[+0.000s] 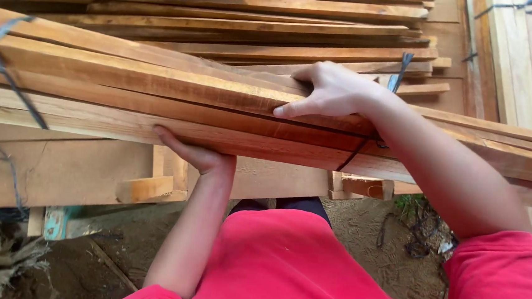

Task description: Bundling wood strips with plastic ties and organizing them in a workshop.

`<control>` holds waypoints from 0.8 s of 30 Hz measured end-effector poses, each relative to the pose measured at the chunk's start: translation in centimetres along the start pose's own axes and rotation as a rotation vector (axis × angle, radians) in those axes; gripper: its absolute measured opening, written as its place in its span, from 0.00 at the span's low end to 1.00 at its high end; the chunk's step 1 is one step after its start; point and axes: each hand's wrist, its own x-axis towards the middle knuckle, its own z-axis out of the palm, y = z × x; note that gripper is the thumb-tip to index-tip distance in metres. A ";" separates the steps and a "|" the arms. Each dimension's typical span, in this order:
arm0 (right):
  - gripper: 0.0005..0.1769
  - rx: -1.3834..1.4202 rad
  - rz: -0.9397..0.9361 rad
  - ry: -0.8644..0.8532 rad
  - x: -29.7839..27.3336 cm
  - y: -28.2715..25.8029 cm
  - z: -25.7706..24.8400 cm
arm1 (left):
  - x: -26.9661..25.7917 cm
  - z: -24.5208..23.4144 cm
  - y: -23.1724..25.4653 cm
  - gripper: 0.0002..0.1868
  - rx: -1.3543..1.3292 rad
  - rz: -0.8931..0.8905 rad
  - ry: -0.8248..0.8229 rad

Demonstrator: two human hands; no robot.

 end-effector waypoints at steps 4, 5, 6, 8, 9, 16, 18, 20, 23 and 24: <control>0.41 0.025 0.006 0.072 -3.7 0.9 -2.3 | 0.3 1.0 -1.0 0.67 0.071 -0.060 -0.050; 0.35 0.009 -0.028 0.144 -4.7 1.1 -2.9 | 1.7 -0.1 -2.1 0.61 0.026 0.056 -0.301; 0.31 -0.008 -0.062 0.216 -5.8 1.2 -3.5 | 3.2 -1.1 -3.2 0.57 -0.023 0.167 -0.554; 0.32 0.003 -0.069 0.251 -6.9 3.0 -4.7 | 2.4 0.6 -4.6 0.55 -0.076 0.149 -0.592; 0.32 0.012 -0.079 0.276 -7.6 4.0 -5.3 | 1.9 1.2 -5.4 0.52 -0.129 0.135 -0.619; 0.27 0.078 -0.001 0.273 -13.5 15.8 -7.5 | -6.0 4.2 -15.0 0.59 0.044 -0.047 -0.438; 0.31 0.224 0.121 0.190 -15.4 20.6 -7.7 | -10.1 5.2 -18.5 0.58 0.100 -0.186 -0.181; 0.30 0.265 0.149 0.181 -18.0 24.6 -7.7 | -12.0 4.2 -23.2 0.56 0.114 -0.193 -0.171; 0.28 0.337 0.214 0.157 -21.5 31.5 -7.1 | -14.9 2.8 -29.5 0.54 0.154 -0.230 -0.147; 0.28 0.354 0.257 0.137 -22.6 34.0 -6.8 | -15.8 2.4 -31.6 0.54 0.168 -0.268 -0.126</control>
